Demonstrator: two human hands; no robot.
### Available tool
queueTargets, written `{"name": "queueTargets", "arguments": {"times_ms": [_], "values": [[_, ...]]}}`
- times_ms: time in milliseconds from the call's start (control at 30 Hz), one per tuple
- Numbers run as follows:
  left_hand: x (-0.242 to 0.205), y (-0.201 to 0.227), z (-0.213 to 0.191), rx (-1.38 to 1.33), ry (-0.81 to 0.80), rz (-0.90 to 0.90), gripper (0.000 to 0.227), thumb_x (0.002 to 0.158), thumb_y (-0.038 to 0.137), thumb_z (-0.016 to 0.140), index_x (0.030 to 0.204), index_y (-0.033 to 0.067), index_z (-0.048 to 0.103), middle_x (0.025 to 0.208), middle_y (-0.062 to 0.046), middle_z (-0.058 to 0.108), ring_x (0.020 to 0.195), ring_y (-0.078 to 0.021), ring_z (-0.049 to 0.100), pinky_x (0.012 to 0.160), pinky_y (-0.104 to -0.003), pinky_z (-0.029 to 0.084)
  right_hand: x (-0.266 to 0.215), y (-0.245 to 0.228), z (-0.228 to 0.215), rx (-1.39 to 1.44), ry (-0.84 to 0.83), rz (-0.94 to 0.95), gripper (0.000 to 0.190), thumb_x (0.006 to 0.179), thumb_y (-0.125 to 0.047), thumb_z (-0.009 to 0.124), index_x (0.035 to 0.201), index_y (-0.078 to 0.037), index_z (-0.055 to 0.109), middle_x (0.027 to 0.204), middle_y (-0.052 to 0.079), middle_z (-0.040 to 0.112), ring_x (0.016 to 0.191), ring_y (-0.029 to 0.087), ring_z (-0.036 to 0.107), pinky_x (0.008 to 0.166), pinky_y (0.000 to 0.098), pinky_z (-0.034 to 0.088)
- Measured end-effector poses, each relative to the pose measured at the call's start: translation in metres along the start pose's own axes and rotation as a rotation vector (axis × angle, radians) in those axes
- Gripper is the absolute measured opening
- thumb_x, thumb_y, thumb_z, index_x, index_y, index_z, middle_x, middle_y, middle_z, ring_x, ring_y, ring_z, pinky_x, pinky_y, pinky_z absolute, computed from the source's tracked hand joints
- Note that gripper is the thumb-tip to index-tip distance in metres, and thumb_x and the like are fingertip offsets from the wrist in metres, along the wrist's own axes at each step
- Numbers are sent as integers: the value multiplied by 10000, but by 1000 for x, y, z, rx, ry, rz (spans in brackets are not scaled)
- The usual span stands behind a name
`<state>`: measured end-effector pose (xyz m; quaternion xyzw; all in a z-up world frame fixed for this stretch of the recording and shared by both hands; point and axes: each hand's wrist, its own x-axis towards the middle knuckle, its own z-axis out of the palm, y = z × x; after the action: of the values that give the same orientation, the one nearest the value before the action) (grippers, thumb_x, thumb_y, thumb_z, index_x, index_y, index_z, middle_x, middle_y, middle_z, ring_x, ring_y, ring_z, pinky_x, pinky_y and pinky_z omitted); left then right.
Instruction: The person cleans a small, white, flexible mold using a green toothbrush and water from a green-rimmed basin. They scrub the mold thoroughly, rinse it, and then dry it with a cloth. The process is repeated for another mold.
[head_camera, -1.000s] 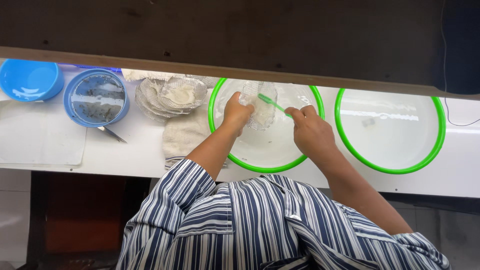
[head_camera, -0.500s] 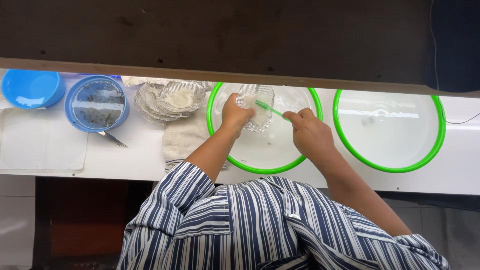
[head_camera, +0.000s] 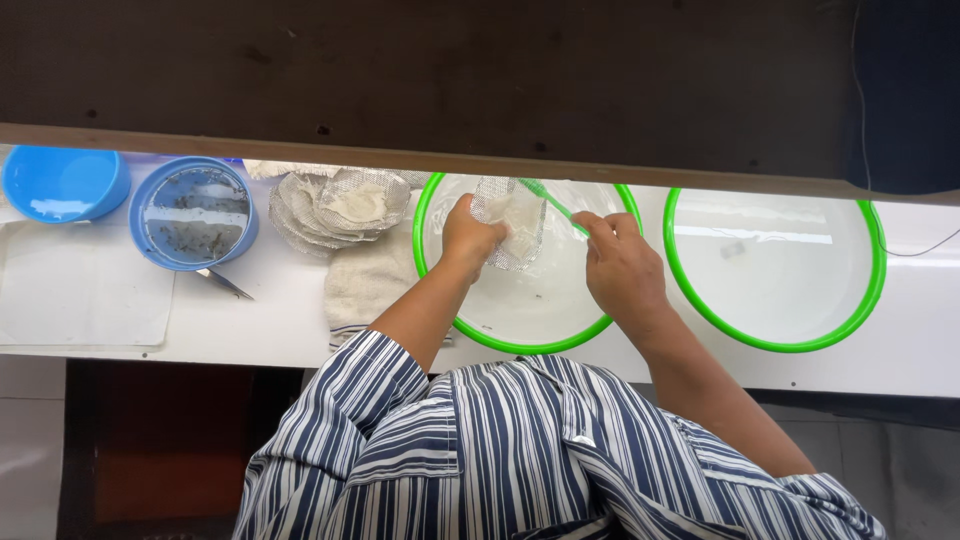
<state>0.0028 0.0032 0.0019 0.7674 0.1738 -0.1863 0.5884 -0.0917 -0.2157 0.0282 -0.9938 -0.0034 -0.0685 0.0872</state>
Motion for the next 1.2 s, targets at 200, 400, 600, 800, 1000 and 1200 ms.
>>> {"name": "queueTargets", "arguments": {"times_ms": [200,400,600,800,1000,1200], "values": [[-5,3,0,17,-11,3,588,722,-5,726,1291,28,579,1186,-179,671,1223,-385,625,1008,-494,523,-2,-2,8,-59,-9,-52,352,1043,-175,528,1339,-353,594,1077,24,574,626,200,663,609,351,613],[-11,1,2,-11,-46,-25,670,693,-48,698,1346,31,568,1224,-194,672,1218,-385,630,996,-478,533,-1,0,22,16,-47,-4,367,1044,-167,498,1353,-348,580,1093,29,560,699,251,681,662,412,619],[-16,13,0,12,-79,-55,828,775,26,756,1524,-7,404,1476,-292,489,1382,-457,461,1110,-554,447,-4,1,19,14,46,5,372,1029,-186,514,1348,-365,579,1087,18,554,719,255,686,665,416,625],[-15,9,2,-59,-40,-113,697,915,240,681,1530,32,426,1525,-259,449,1441,-422,394,1139,-548,392,-3,-4,21,160,15,19,368,1045,-188,487,1359,-345,598,1099,30,552,753,292,689,680,449,624],[-23,13,-1,-58,-31,-70,675,899,220,665,1503,-4,461,1499,-263,489,1438,-414,405,1161,-535,376,2,-9,20,42,-24,1,382,1056,-173,488,1386,-354,555,1094,35,552,751,233,695,677,402,628],[-17,7,-1,-49,-50,-84,707,912,231,657,1533,-1,410,1543,-274,426,1457,-414,366,1160,-542,357,-3,-4,24,-55,49,-34,346,1048,-190,495,1347,-336,591,1057,13,550,693,185,662,644,349,620]]}}
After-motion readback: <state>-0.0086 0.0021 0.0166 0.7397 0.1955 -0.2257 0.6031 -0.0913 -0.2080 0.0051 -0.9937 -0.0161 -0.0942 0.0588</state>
